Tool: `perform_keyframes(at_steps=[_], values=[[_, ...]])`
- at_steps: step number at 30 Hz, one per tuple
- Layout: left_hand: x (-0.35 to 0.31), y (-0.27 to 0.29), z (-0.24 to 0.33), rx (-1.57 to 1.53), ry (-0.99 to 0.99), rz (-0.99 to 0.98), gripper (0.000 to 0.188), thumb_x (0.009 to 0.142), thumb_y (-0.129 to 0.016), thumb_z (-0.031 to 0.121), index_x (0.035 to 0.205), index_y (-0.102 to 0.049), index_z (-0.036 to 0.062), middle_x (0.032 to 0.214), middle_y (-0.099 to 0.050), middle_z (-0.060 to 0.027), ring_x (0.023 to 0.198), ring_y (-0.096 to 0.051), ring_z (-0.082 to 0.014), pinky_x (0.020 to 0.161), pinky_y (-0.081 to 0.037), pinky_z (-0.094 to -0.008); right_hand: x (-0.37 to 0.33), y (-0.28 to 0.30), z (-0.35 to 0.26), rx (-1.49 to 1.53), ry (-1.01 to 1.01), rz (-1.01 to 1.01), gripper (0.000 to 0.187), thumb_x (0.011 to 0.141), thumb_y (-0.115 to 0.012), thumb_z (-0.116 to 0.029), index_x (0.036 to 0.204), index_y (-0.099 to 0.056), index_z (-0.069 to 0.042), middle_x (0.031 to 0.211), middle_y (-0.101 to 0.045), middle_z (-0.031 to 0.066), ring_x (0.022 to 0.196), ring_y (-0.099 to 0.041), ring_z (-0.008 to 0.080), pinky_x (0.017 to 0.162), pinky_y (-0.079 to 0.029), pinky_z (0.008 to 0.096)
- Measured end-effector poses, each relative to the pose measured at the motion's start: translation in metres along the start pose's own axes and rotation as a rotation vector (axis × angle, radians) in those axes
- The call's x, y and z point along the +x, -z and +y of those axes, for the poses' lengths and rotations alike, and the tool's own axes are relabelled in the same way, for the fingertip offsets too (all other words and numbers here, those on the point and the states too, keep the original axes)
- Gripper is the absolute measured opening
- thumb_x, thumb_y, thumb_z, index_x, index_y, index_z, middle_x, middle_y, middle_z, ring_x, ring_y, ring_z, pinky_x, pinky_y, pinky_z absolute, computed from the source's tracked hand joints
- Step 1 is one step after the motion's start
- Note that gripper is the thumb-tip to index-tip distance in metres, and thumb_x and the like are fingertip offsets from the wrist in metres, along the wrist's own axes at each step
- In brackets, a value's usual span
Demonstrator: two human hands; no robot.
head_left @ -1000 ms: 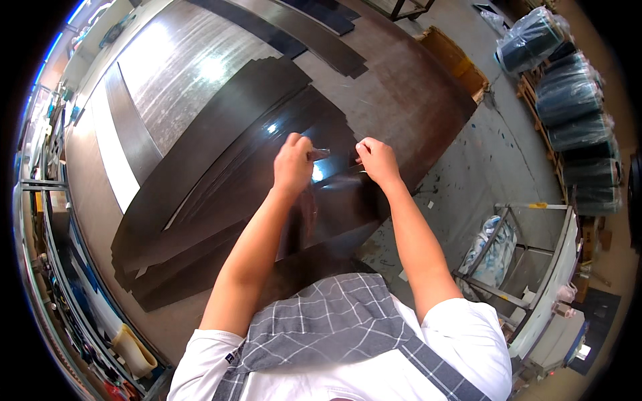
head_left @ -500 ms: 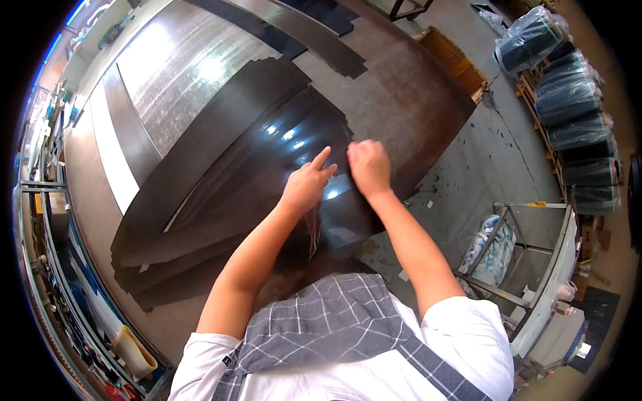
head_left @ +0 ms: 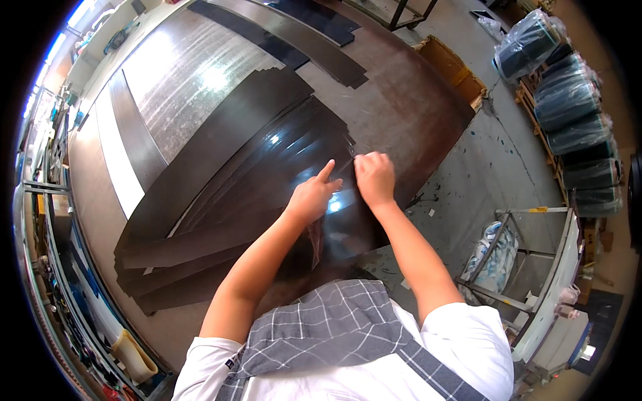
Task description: The person peels a protective plastic film from the surface of a large, dark, curved panel. They carefully lift the film edge and pull it away, then crumple the removed film and discard it. The person repeats this process for multiple sections of the panel.
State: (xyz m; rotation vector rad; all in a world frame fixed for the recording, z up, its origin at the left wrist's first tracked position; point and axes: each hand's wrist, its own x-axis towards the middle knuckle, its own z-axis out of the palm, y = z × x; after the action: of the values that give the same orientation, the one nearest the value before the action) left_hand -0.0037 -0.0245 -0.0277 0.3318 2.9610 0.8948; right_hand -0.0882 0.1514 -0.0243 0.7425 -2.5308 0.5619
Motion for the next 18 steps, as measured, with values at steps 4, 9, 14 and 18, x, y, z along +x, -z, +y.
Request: perform_keyframes(at_steps=[4,9,14,18], values=[[0.000,0.002,0.000,0.019,-0.006,-0.026,0.038,0.083,-0.058,0.007,0.117,-0.071,0.0174,0.153,-0.043,-0.0165,0.101,-0.068,-0.0326,0.083,-0.056,-0.0432,-0.017,0.013,-0.021,0.244,0.219,-0.099,0.010,0.088,-0.060,-0.014,0.079,-0.060,-0.011,0.078,-0.057,0.0073,0.080,-0.058,0.0291,0.071,-0.048,0.0437],[0.003,0.012,0.006,0.034,-0.019,-0.115,0.043,0.082,-0.058,0.004,0.123,-0.067,0.0136,0.154,-0.042,-0.0125,0.104,-0.066,-0.0317,0.085,-0.055,-0.0426,-0.019,0.009,-0.010,0.210,0.169,-0.095,0.011,0.090,-0.060,-0.015,0.080,-0.061,-0.009,0.083,-0.062,0.0081,0.084,-0.061,0.0291,0.072,-0.051,0.0430],[0.001,0.008,0.015,-0.305,-0.040,0.100,0.035,0.075,-0.063,-0.005,0.109,-0.065,0.0050,0.115,-0.060,-0.0135,0.095,-0.065,-0.0317,0.081,-0.053,-0.0391,-0.007,0.004,0.011,0.792,-0.542,-0.222,0.023,0.099,-0.051,-0.020,0.090,-0.061,-0.001,0.078,-0.070,0.0153,0.067,-0.071,0.0256,0.068,-0.055,0.0370],[0.012,0.007,-0.019,-0.767,0.378,0.466,0.017,0.074,-0.065,-0.005,0.087,-0.058,0.0030,0.083,-0.059,-0.0101,0.076,-0.060,-0.0244,0.071,-0.050,-0.0327,-0.002,0.004,0.022,0.707,-0.559,-0.510,0.022,0.096,-0.054,-0.020,0.093,-0.064,-0.001,0.078,-0.070,0.0153,0.068,-0.072,0.0246,0.068,-0.055,0.0367]])
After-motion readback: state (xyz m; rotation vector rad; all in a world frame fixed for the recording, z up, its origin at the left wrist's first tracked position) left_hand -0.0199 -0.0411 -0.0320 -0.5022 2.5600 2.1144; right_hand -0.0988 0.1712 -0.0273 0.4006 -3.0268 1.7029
